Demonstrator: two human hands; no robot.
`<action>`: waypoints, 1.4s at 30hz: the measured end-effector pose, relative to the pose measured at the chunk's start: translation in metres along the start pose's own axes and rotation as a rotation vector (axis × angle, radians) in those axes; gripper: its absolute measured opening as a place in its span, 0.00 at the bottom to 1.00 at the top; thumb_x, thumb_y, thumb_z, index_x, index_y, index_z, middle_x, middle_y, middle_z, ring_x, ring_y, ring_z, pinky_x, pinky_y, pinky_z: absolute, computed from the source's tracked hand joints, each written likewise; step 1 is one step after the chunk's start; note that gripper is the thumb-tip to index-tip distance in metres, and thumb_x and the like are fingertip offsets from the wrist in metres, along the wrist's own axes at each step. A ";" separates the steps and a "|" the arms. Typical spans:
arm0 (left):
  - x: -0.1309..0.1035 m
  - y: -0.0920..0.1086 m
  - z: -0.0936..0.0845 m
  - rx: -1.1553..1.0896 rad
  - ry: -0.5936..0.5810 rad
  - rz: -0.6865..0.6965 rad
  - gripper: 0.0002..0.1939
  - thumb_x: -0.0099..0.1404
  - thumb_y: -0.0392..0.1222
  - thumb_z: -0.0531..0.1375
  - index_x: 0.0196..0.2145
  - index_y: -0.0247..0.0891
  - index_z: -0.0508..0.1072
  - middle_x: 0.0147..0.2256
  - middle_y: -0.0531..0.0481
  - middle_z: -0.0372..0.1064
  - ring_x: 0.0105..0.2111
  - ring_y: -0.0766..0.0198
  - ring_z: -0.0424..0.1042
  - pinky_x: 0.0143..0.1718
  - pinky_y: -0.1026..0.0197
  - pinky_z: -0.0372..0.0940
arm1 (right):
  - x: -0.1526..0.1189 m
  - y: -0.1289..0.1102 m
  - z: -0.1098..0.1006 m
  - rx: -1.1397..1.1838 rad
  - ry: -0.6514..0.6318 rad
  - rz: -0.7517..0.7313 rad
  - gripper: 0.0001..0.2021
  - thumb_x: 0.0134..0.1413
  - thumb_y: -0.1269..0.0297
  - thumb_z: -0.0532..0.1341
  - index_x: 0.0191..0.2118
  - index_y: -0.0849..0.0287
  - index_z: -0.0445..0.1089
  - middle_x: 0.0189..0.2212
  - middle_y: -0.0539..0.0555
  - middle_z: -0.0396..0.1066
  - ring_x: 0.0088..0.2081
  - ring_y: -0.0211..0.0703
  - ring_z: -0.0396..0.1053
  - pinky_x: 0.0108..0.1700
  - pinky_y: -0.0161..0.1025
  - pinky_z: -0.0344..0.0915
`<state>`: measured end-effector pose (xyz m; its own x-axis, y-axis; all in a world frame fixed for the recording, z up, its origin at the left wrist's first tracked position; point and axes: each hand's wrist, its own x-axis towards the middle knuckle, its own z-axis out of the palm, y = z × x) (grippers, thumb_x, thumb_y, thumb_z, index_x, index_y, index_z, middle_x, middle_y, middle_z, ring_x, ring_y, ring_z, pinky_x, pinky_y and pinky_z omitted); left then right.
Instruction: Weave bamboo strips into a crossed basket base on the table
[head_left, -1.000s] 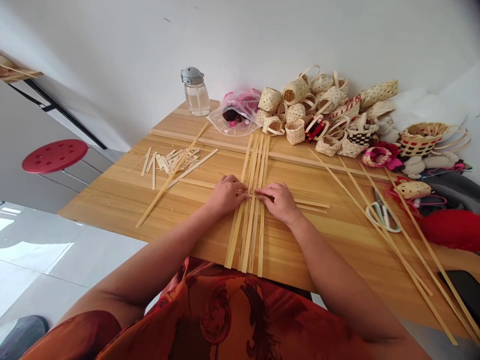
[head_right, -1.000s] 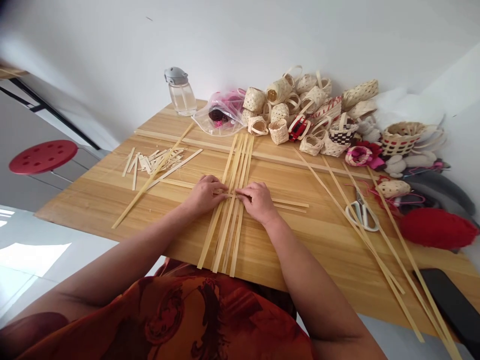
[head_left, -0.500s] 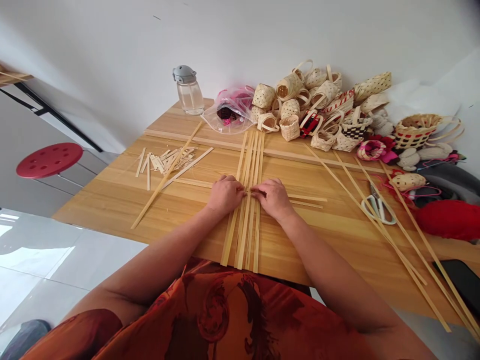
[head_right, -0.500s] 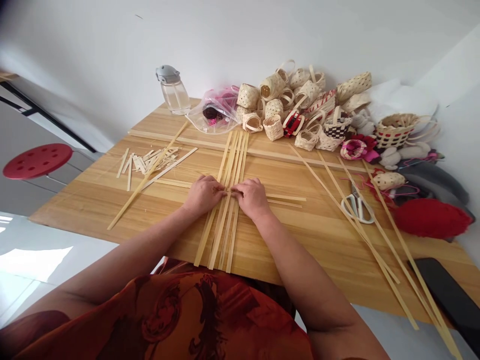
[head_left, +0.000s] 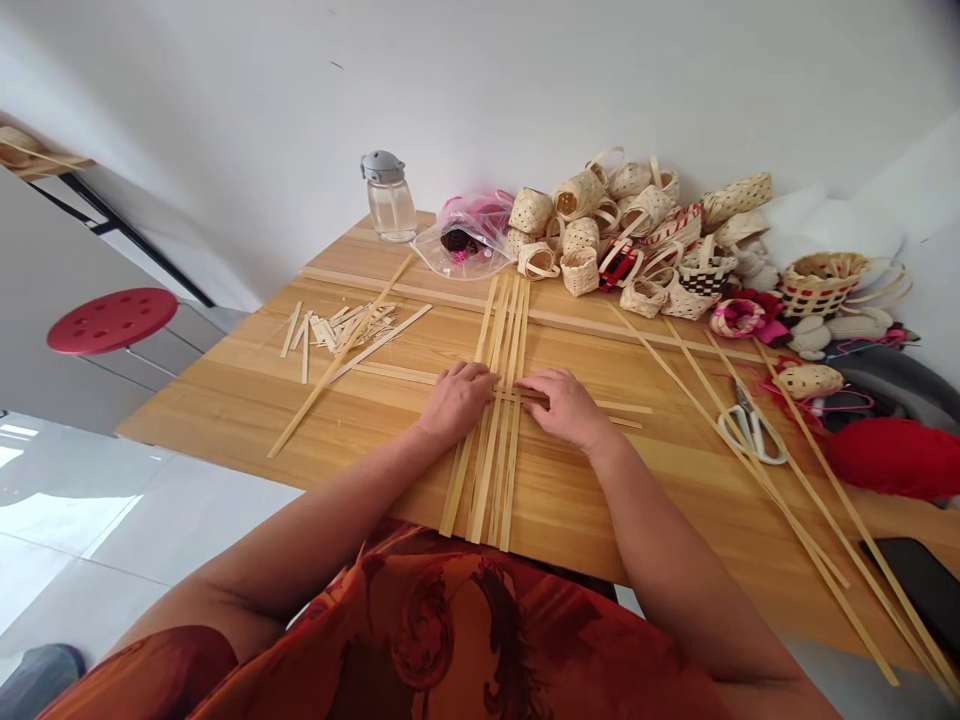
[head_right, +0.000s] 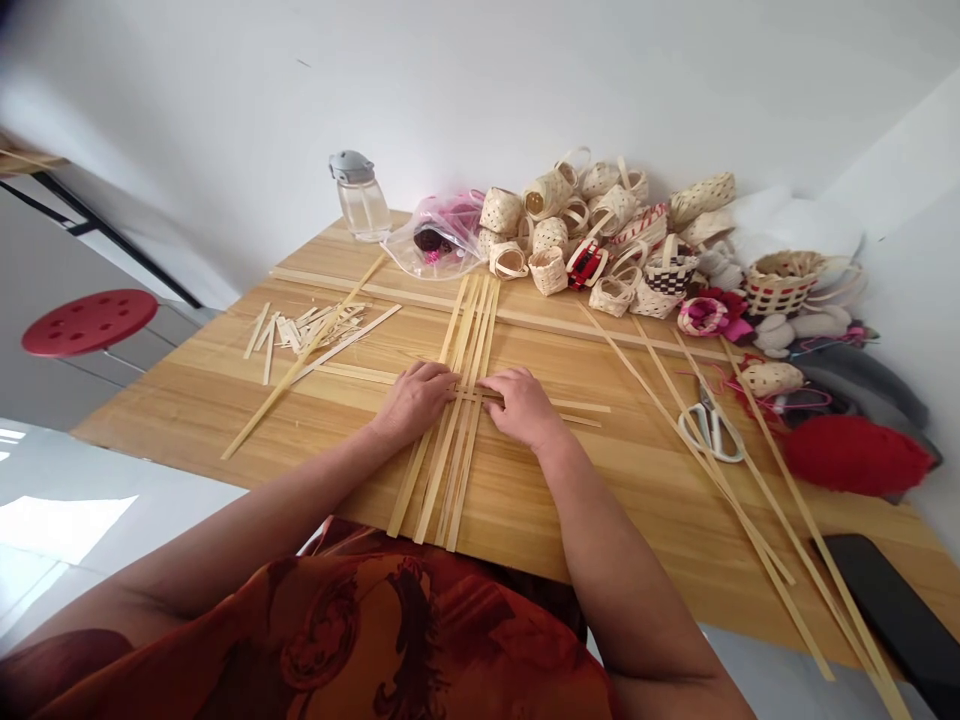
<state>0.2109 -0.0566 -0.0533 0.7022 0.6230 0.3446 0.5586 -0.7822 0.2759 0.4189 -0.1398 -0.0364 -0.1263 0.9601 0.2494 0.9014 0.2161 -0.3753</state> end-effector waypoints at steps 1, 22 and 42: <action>0.000 -0.001 0.003 -0.010 -0.008 0.036 0.14 0.69 0.37 0.58 0.50 0.43 0.76 0.49 0.47 0.73 0.48 0.55 0.68 0.50 0.52 0.65 | 0.000 0.001 -0.001 -0.008 -0.010 -0.006 0.18 0.54 0.72 0.64 0.51 0.58 0.76 0.47 0.57 0.77 0.49 0.53 0.68 0.55 0.52 0.64; 0.004 -0.001 0.009 -0.006 -0.021 -0.016 0.12 0.68 0.37 0.58 0.44 0.46 0.79 0.43 0.47 0.73 0.46 0.54 0.67 0.46 0.53 0.66 | 0.002 0.002 0.010 -0.008 0.068 0.001 0.14 0.57 0.75 0.61 0.44 0.55 0.80 0.40 0.55 0.78 0.42 0.48 0.70 0.51 0.47 0.65; 0.000 -0.004 0.008 -0.054 -0.028 0.017 0.13 0.70 0.41 0.56 0.47 0.44 0.79 0.44 0.47 0.72 0.47 0.56 0.66 0.53 0.52 0.65 | 0.000 -0.015 0.007 -0.099 0.020 0.071 0.23 0.49 0.48 0.70 0.46 0.58 0.74 0.41 0.58 0.73 0.47 0.54 0.65 0.51 0.47 0.62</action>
<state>0.2125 -0.0534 -0.0612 0.7237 0.6087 0.3250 0.5222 -0.7910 0.3187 0.4026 -0.1420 -0.0377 -0.0529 0.9684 0.2436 0.9443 0.1278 -0.3032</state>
